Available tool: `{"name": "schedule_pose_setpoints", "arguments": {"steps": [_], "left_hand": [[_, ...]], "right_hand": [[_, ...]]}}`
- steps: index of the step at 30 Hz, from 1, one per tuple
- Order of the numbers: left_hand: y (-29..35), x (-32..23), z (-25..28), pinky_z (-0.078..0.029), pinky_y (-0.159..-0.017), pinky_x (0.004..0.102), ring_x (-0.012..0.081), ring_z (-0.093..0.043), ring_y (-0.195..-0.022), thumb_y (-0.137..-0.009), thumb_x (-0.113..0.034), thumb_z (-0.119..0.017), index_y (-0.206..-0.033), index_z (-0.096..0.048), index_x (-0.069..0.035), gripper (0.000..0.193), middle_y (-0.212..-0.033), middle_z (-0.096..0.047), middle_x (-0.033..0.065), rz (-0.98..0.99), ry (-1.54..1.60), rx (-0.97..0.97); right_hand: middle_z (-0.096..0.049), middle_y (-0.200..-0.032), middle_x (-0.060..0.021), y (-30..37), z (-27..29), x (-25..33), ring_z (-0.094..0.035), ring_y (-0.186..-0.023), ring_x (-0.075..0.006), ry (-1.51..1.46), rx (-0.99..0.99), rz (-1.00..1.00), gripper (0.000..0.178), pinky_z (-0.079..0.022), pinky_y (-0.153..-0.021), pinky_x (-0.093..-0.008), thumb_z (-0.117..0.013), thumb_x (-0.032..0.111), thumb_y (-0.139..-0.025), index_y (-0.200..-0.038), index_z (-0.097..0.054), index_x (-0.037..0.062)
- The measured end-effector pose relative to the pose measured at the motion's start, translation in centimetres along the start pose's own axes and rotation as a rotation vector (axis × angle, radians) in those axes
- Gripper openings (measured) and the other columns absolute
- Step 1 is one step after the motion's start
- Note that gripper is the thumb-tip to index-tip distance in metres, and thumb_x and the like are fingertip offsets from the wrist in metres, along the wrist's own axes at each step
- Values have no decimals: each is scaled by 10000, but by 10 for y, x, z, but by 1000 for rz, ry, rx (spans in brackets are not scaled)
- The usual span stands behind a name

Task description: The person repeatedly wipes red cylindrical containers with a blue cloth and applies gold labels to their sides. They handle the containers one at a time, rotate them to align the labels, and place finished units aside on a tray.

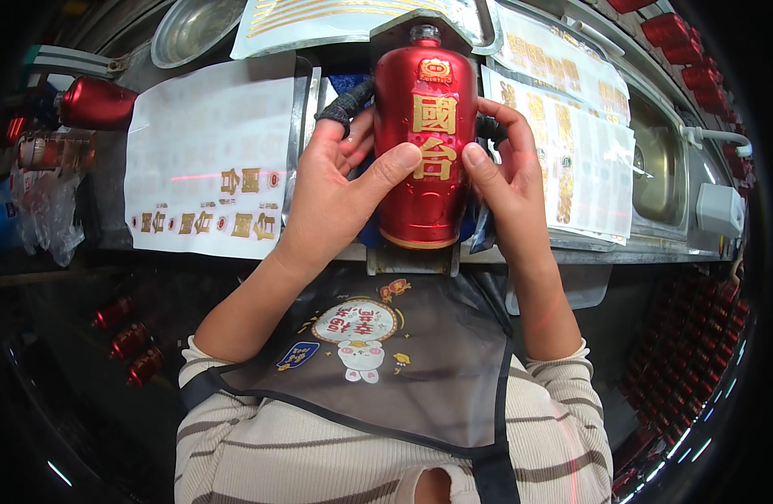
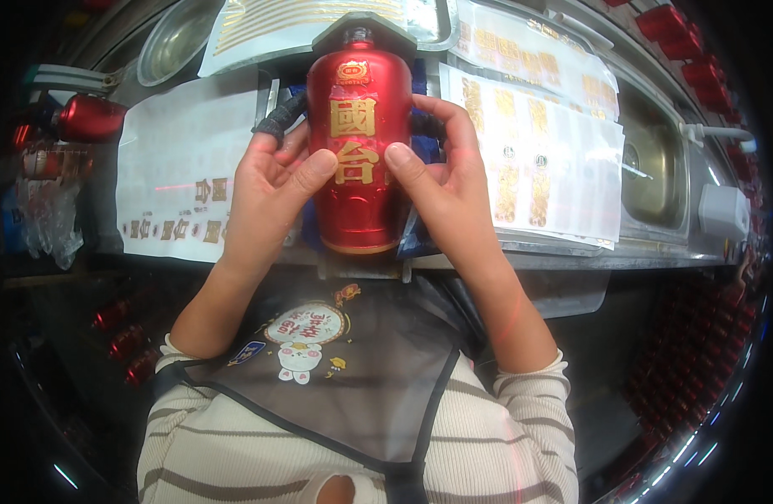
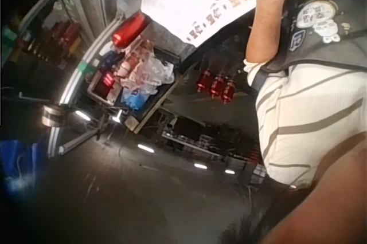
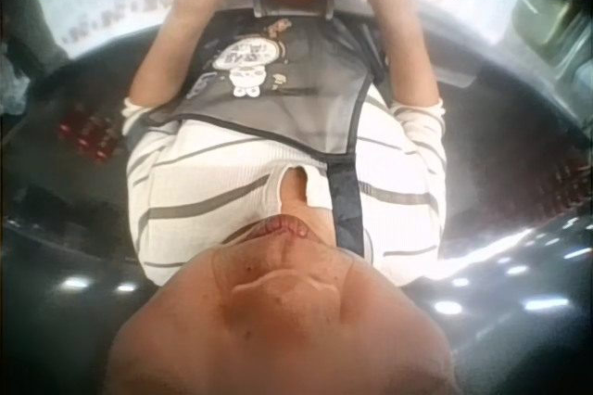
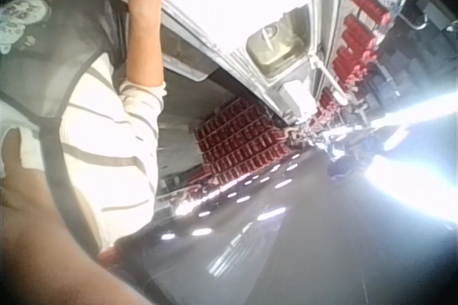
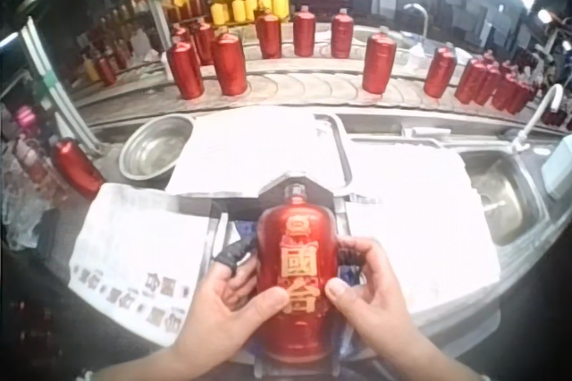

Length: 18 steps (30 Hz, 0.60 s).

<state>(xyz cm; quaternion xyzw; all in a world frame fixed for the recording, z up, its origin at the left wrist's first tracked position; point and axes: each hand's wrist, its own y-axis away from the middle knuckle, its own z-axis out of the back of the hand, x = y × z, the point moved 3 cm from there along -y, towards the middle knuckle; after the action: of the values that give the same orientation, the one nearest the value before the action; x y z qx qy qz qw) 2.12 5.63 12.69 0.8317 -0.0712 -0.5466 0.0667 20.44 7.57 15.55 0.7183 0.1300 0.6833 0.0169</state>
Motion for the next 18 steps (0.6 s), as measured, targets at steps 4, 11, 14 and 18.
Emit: {"name": "schedule_pose_setpoints", "arguments": {"steps": [4,11,14,18], "left_hand": [[3,-4,-6,-474,-1023,344,219,-545,-1236,-852,-186,-804,-1003,-404,5,468,-1322,-545,250,-48,-96,-9],[4,0,-3,-444,-1050,351,232,-546,-1239,-850,-185,-805,-1086,-419,43,507,-1308,-546,234,-66,-73,-8],[11,-1,-5,-411,-1084,373,247,-528,-1266,-853,-190,-801,-1187,-412,82,581,-1331,-527,242,-90,-120,6],[17,-2,-13,-367,-1118,384,244,-480,-1312,-863,-144,-774,-1378,-352,67,698,-1417,-473,217,-61,-175,38]], "right_hand": [[-494,-1285,-177,1,-3,-4,-680,-860,-135,-30,-17,22,580,-552,-702,-215,-700,169,-920,-1374,-390,-15],[-593,-1131,-119,-1,-4,-6,-655,-769,-94,-12,-107,15,478,-502,-598,-190,-715,169,-898,-1285,-506,-18],[-646,-809,-28,-7,26,-6,-572,-632,-74,-218,-265,-148,283,-436,-542,-200,-703,148,-881,-1113,-657,-6],[-636,-966,-99,-11,60,-9,-629,-724,-140,-307,-362,-66,325,-514,-674,-266,-658,131,-905,-1182,-561,-8]]}}
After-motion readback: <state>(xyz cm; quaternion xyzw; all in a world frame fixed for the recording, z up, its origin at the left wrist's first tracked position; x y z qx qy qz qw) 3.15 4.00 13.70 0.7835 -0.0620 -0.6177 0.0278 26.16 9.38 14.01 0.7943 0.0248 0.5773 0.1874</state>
